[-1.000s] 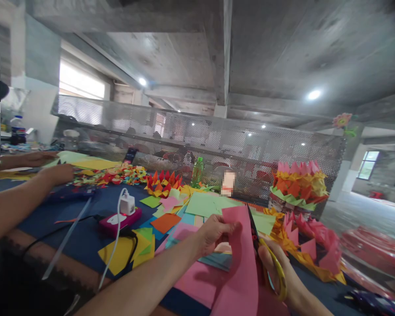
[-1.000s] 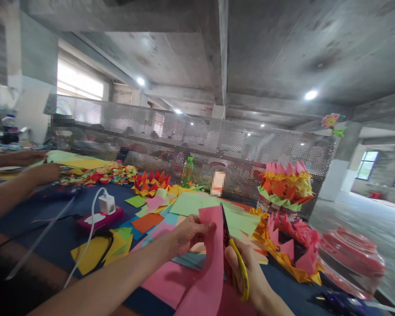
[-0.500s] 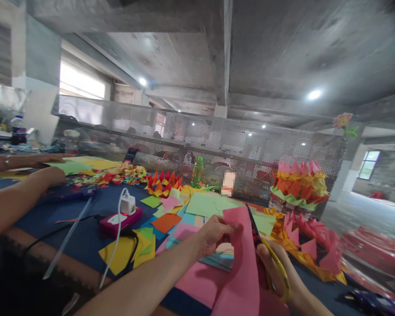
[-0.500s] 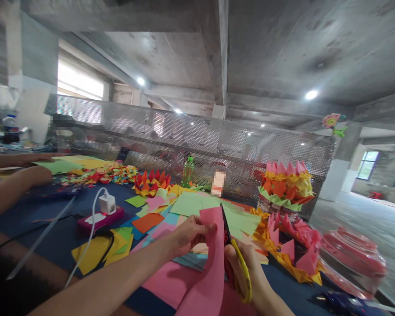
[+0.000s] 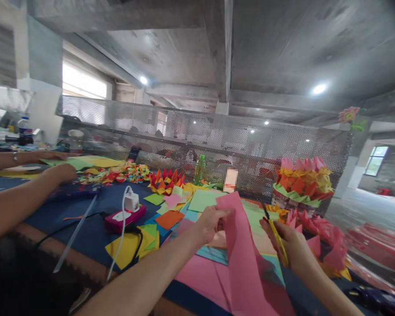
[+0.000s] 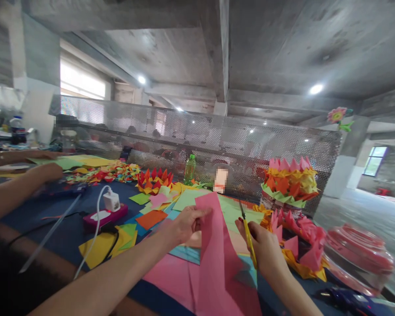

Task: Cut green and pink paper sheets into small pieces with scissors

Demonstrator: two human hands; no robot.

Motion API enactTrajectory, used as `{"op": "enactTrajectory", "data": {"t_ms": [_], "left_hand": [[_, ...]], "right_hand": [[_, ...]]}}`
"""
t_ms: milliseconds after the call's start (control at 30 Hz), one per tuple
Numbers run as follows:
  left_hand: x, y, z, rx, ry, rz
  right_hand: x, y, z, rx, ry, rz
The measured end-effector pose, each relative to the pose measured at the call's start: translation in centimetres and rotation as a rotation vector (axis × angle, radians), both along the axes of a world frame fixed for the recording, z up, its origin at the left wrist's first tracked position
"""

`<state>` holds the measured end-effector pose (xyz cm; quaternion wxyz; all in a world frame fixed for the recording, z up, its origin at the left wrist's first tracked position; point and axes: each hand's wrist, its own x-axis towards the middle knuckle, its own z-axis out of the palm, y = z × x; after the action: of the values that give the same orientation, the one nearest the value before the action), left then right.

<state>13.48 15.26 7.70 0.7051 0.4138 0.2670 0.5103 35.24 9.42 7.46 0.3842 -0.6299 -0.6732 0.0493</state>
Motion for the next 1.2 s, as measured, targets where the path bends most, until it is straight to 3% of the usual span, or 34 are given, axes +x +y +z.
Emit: {"op": "enactTrajectory", "data": {"t_ms": [100, 300, 367, 467, 633, 733, 933, 1033, 1200], "left_hand": [[-0.5, 1.1, 0.0, -0.033, -0.001, 0.088], [-0.8, 1.8, -0.1, -0.054, 0.013, 0.177], [-0.8, 1.6, -0.1, -0.04, 0.023, 0.17], [-0.6, 1.0, 0.1, -0.008, 0.039, 0.13], [-0.1, 0.3, 0.2, 0.02, 0.041, 0.069], [0.0, 0.3, 0.2, 0.026, 0.02, 0.037], [0.3, -0.1, -0.7, 0.058, 0.113, -0.088], [0.4, 0.3, -1.1, 0.092, 0.223, 0.02], [-1.2, 2.4, -0.2, 0.11, 0.177, 0.361]], "right_hand": [[1.6, 1.0, -0.5, -0.172, -0.455, -0.121], [2.1, 1.1, -1.4, -0.221, -0.54, -0.147], [1.7, 0.8, -0.9, -0.126, -0.492, -0.067], [0.2, 0.1, -0.2, 0.029, -0.257, 0.164], [-2.4, -0.6, -0.9, -0.148, 0.118, 0.389], [-2.1, -0.1, -1.5, -0.182, 0.195, 0.368], [-1.0, 0.7, -1.9, -0.086, 0.243, 0.233], [-0.6, 0.9, -1.8, -0.061, 0.269, 0.187], [1.9, 2.4, -1.8, 0.028, 0.291, 0.09]]}}
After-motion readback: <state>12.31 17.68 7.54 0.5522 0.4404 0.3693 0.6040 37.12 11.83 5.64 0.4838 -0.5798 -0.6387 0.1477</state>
